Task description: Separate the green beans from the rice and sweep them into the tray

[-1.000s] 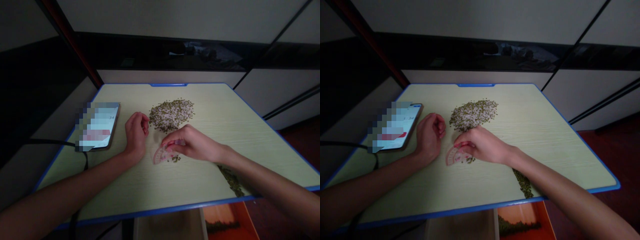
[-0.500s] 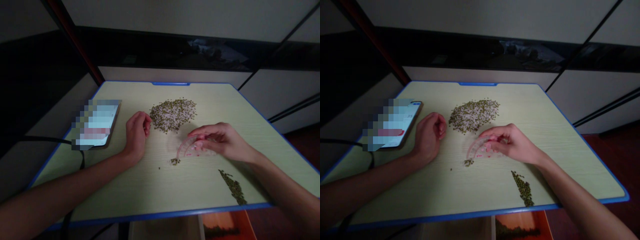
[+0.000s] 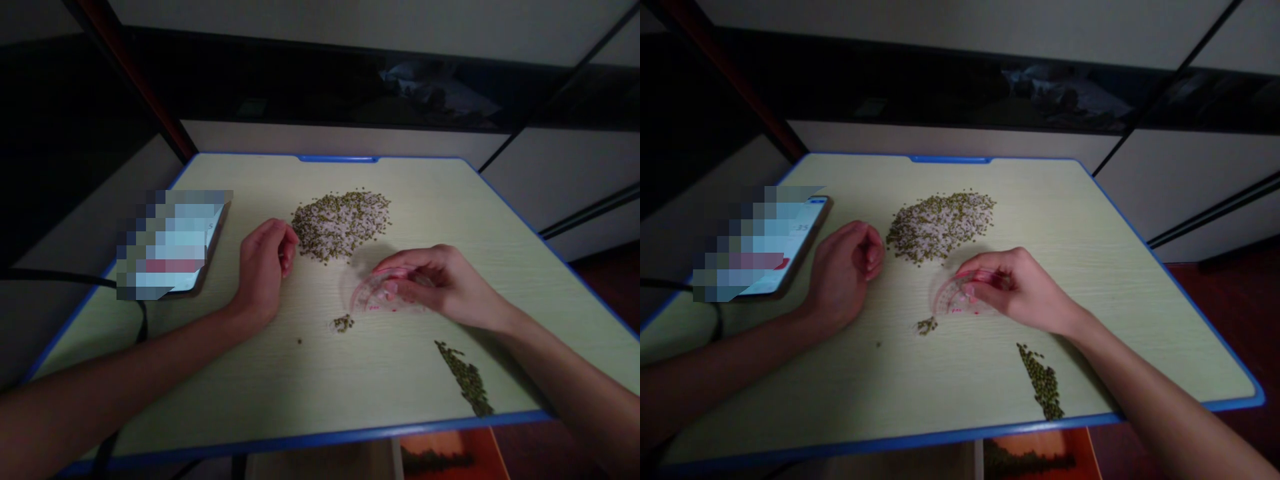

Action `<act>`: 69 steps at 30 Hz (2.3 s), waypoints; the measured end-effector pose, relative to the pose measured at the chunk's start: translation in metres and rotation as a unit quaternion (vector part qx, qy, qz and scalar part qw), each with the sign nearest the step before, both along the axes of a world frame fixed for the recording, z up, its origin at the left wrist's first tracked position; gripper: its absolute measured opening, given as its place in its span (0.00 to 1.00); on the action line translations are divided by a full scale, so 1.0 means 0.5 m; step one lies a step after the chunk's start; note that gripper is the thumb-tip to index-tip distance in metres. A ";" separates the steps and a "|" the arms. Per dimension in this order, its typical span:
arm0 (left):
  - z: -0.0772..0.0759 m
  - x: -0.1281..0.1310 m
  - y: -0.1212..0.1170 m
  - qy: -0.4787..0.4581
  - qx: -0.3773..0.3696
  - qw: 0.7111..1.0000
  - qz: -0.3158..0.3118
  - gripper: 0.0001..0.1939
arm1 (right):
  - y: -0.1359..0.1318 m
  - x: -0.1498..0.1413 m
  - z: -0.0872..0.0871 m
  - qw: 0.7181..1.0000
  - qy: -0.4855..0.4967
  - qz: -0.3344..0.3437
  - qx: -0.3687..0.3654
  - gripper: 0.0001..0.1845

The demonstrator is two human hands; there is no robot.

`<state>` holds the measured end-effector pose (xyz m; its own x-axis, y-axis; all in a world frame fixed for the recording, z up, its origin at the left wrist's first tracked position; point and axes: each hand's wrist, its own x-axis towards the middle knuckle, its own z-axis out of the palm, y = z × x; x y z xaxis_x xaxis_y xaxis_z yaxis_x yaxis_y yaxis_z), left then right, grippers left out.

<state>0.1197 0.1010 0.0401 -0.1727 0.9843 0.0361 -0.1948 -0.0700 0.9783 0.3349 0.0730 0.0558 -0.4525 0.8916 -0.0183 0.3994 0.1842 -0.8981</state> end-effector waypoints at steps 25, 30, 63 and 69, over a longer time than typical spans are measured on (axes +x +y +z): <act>0.004 0.002 -0.002 -0.008 -0.012 1.000 -0.002 0.12 | 0.009 0.015 0.020 0.993 0.022 -0.119 -0.001 0.05; 0.003 -0.001 -0.001 -0.002 -0.005 1.000 -0.008 0.12 | -0.003 -0.002 0.014 0.997 0.026 -0.063 -0.033 0.04; 0.001 -0.001 0.000 0.010 -0.009 1.000 -0.016 0.11 | -0.018 -0.005 0.026 0.980 0.051 -0.187 0.043 0.10; 0.001 -0.001 0.001 0.009 -0.002 1.000 -0.021 0.12 | -0.018 0.008 0.028 0.973 0.074 -0.167 0.140 0.02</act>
<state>0.1190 0.1015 0.0405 -0.1311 0.9908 0.0340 -0.1792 -0.0574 0.9821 0.3391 0.0642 0.0698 -0.1152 0.9500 0.2902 0.3483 0.3122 -0.8838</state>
